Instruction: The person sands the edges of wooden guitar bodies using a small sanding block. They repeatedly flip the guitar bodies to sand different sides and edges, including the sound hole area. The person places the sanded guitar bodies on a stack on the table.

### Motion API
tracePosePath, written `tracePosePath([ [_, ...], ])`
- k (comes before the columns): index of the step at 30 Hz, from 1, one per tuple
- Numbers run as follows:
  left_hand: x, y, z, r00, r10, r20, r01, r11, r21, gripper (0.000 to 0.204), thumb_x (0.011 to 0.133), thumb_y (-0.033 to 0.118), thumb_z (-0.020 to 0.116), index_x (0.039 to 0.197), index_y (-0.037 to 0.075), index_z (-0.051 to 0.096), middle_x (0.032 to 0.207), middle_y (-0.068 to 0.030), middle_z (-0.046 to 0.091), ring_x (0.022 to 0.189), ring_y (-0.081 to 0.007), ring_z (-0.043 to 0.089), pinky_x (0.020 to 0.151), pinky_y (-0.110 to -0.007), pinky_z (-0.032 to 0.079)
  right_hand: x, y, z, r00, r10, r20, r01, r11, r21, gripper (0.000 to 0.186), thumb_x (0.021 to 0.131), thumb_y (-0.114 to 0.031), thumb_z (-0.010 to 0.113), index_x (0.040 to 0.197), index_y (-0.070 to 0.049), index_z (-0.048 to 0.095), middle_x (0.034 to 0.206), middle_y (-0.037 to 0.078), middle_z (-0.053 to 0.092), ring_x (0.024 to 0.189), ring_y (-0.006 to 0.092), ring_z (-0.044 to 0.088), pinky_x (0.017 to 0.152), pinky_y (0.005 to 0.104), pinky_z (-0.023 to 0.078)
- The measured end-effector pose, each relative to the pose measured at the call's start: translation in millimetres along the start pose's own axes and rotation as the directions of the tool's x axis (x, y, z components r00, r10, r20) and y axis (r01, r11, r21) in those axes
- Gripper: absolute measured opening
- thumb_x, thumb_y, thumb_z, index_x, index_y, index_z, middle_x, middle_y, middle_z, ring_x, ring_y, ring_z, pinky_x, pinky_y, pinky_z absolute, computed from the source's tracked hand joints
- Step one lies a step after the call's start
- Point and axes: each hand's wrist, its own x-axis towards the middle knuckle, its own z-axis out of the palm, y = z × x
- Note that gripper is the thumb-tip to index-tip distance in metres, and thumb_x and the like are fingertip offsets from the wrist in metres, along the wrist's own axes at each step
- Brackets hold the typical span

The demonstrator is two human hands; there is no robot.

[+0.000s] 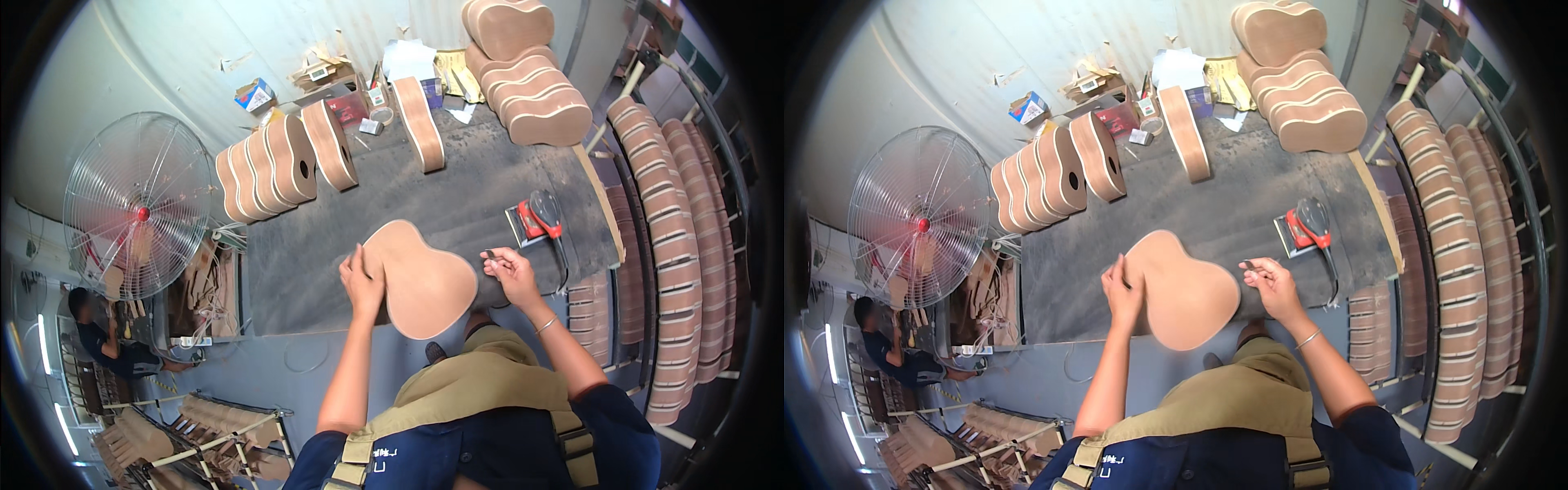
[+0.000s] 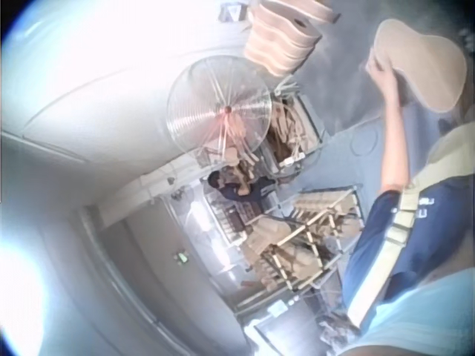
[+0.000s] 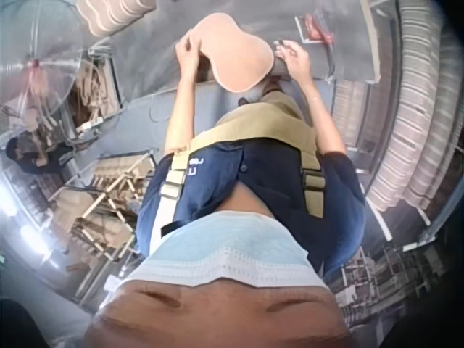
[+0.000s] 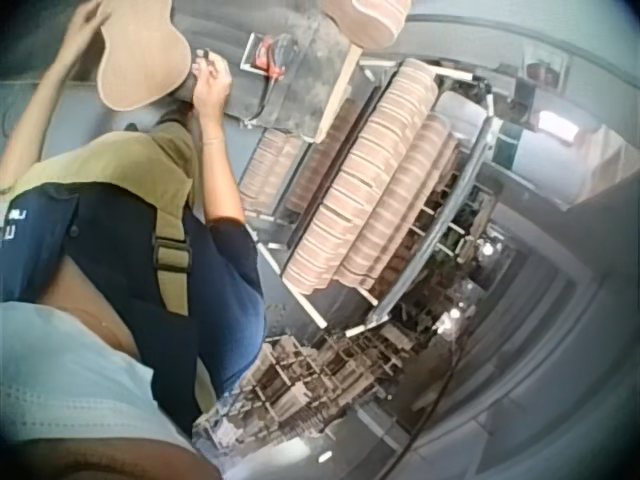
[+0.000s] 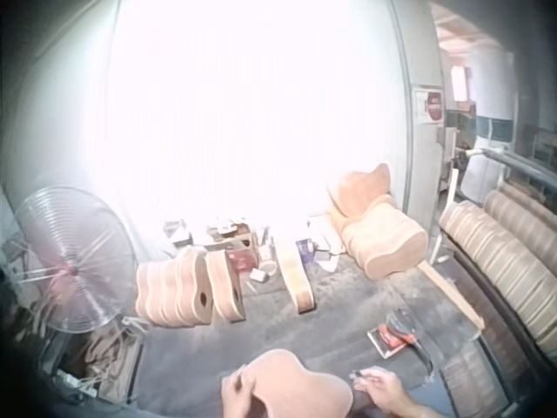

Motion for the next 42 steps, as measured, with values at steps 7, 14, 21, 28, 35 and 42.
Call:
tracePosePath([
  [7,-31,71,43,0.797,0.398,0.454,-0.534,0.815,0.225,0.079,0.101,0.037,0.062,0.164,0.0,0.034,0.173,-0.019,0.03,0.162,-0.0351,0.026,0.129,-0.056,0.021,101,41,18,0.977,0.068,0.2,-0.062,0.997,-0.033,0.021,0.107,-0.003,0.059,0.125,0.002,0.07,0.11,0.006,0.073,0.098,0.0121,0.071,0.09,0.0286,0.06],
  [14,11,65,58,0.962,0.134,0.238,-0.213,0.914,0.344,0.071,0.109,0.036,0.049,0.165,-0.003,0.032,0.171,-0.0216,0.032,0.161,-0.0362,0.028,0.131,-0.053,0.02,212,61,76,0.869,-0.142,0.474,0.287,0.925,-0.248,0.016,0.1,-0.007,0.07,0.112,-0.002,0.08,0.094,0.009,0.073,0.088,0.019,0.071,0.081,0.0312,0.056],
  [21,18,55,68,0.996,0.054,0.077,-0.076,0.944,0.32,0.057,0.107,0.018,0.049,0.157,-0.007,0.042,0.164,-0.0256,0.042,0.157,-0.0399,0.034,0.129,-0.054,0.023,246,87,101,0.756,-0.147,0.638,0.343,0.919,-0.195,0.019,0.096,-0.016,0.075,0.111,-0.01,0.084,0.095,0.01,0.073,0.087,0.0248,0.069,0.081,0.0349,0.055],
  [28,18,60,69,0.999,0.027,0.041,-0.04,0.934,0.354,0.057,0.106,0.019,0.049,0.156,-0.009,0.043,0.163,-0.0274,0.043,0.156,-0.0407,0.035,0.13,-0.054,0.021,211,97,83,0.845,-0.095,0.526,0.266,0.928,-0.259,0.019,0.096,-0.017,0.075,0.112,-0.011,0.084,0.09,0.01,0.07,0.082,0.023,0.067,0.077,0.0343,0.053],
  [35,16,57,74,1.0,0.006,0.009,-0.009,0.915,0.403,0.06,0.106,0.023,0.048,0.156,-0.01,0.04,0.162,-0.0292,0.042,0.156,-0.0403,0.034,0.129,-0.056,0.018,155,89,62,0.856,-0.096,0.508,0.252,0.935,-0.248,0.019,0.097,-0.014,0.075,0.113,-0.011,0.084,0.09,0.009,0.067,0.081,0.0213,0.064,0.075,0.0325,0.051],
  [42,15,53,79,1.0,0.026,0.005,-0.025,0.898,0.44,0.061,0.105,0.023,0.049,0.157,-0.009,0.04,0.162,-0.0276,0.043,0.156,-0.0412,0.033,0.129,-0.06,0.019,110,66,1,0.835,0.014,0.549,0.207,0.918,-0.338,0.021,0.098,-0.016,0.073,0.115,-0.011,0.084,0.088,0.007,0.062,0.083,0.0185,0.06,0.077,0.032,0.05],
])
